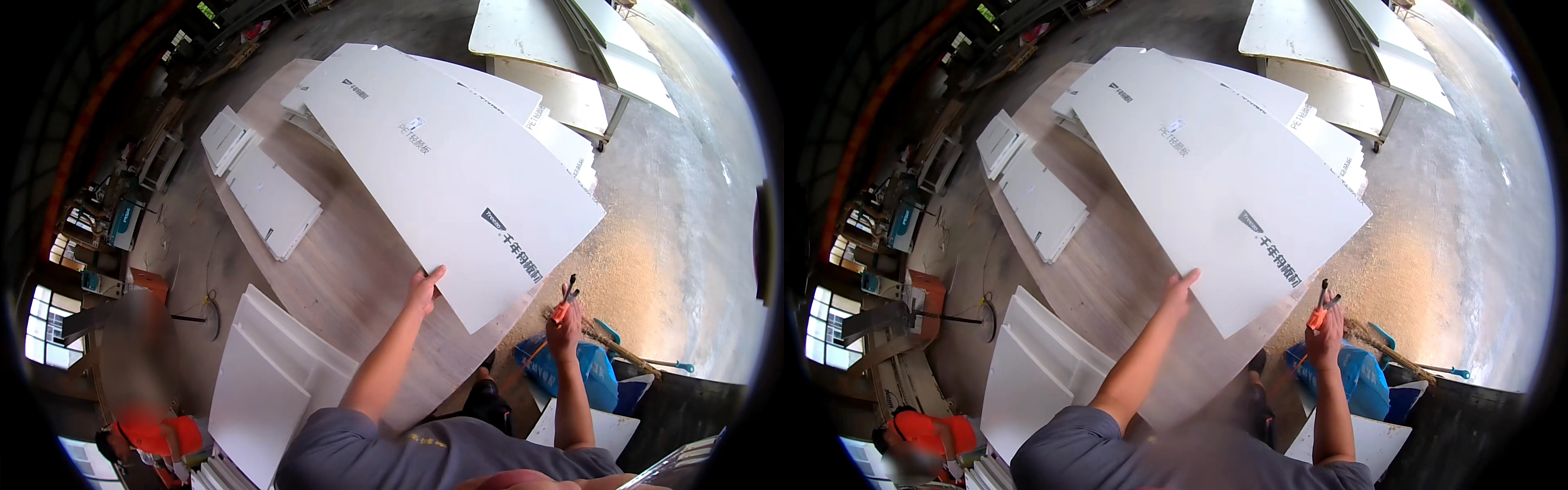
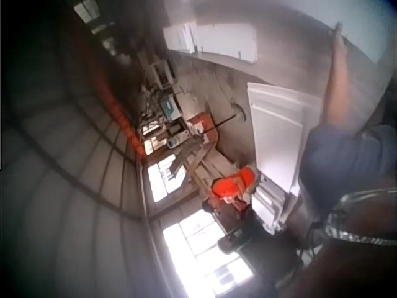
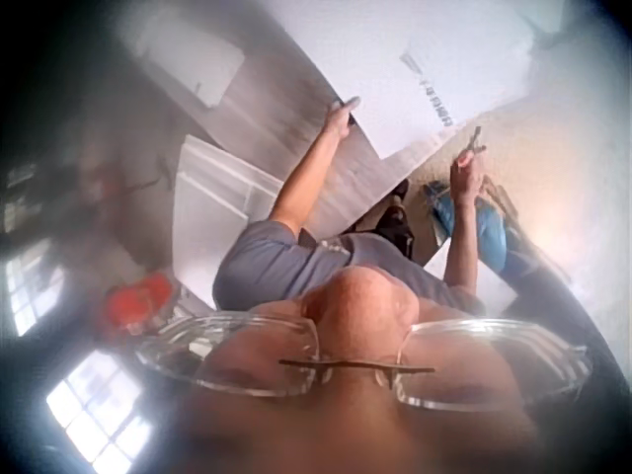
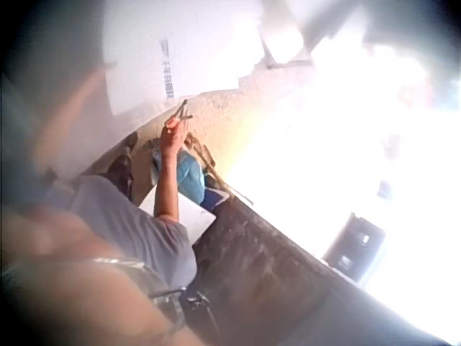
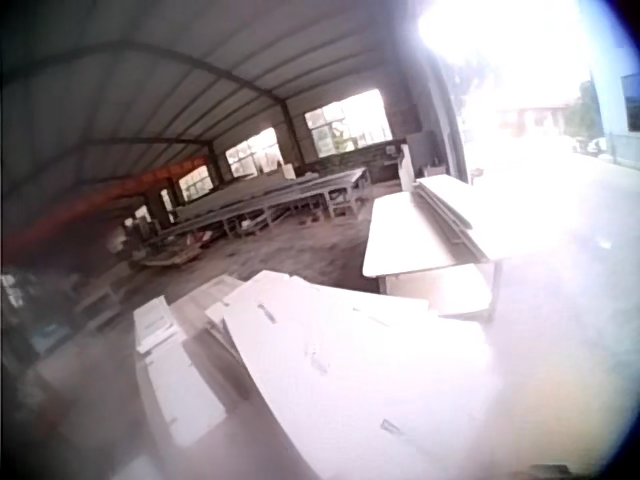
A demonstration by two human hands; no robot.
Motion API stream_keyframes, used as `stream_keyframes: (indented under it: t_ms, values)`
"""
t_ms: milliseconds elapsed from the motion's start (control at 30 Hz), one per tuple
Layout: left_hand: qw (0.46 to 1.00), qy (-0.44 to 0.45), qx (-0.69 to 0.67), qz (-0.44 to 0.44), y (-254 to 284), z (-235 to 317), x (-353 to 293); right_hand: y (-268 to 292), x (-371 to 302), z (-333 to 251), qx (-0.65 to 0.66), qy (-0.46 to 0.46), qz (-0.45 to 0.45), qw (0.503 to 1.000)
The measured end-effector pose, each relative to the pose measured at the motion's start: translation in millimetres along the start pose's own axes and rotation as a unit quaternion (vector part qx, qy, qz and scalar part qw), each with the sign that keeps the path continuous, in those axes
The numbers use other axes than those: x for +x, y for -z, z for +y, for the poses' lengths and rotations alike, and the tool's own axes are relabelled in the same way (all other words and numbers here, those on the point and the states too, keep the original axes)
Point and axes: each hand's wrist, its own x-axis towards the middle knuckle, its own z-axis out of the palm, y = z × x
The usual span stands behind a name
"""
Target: The person repeatedly picks up white rectangular panels, places them on a machine table, and uses a handheld air blow gun to clean the surface. They then remove the panels and stack them with others. The process is repeated for multiple panels.
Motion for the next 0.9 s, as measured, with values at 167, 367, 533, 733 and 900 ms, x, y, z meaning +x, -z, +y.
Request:
stream_keyframes:
  t_ms: [167, 367, 533, 733, 900]
  values:
    - [0.998, -0.020, 0.043, -0.052, 96, -24, -71, 1, -51, -66, -0.053, 0.053, -0.022, 0.997]
    - [0.995, -0.007, 0.067, -0.080, 164, -31, -159, 11, -125, -147, -0.050, 0.059, -0.035, 0.996]
    - [0.980, -0.126, 0.098, -0.122, 148, 24, -222, 40, -132, -199, -0.068, 0.085, 0.075, 0.991]
    - [0.863, -0.404, 0.042, -0.301, 4, 129, -283, 86, -109, -239, -0.027, 0.003, 0.103, 0.994]
    - [0.755, -0.555, 0.112, -0.330, -72, 124, -281, 129, -109, -269, 0.117, -0.100, 0.173, 0.973]
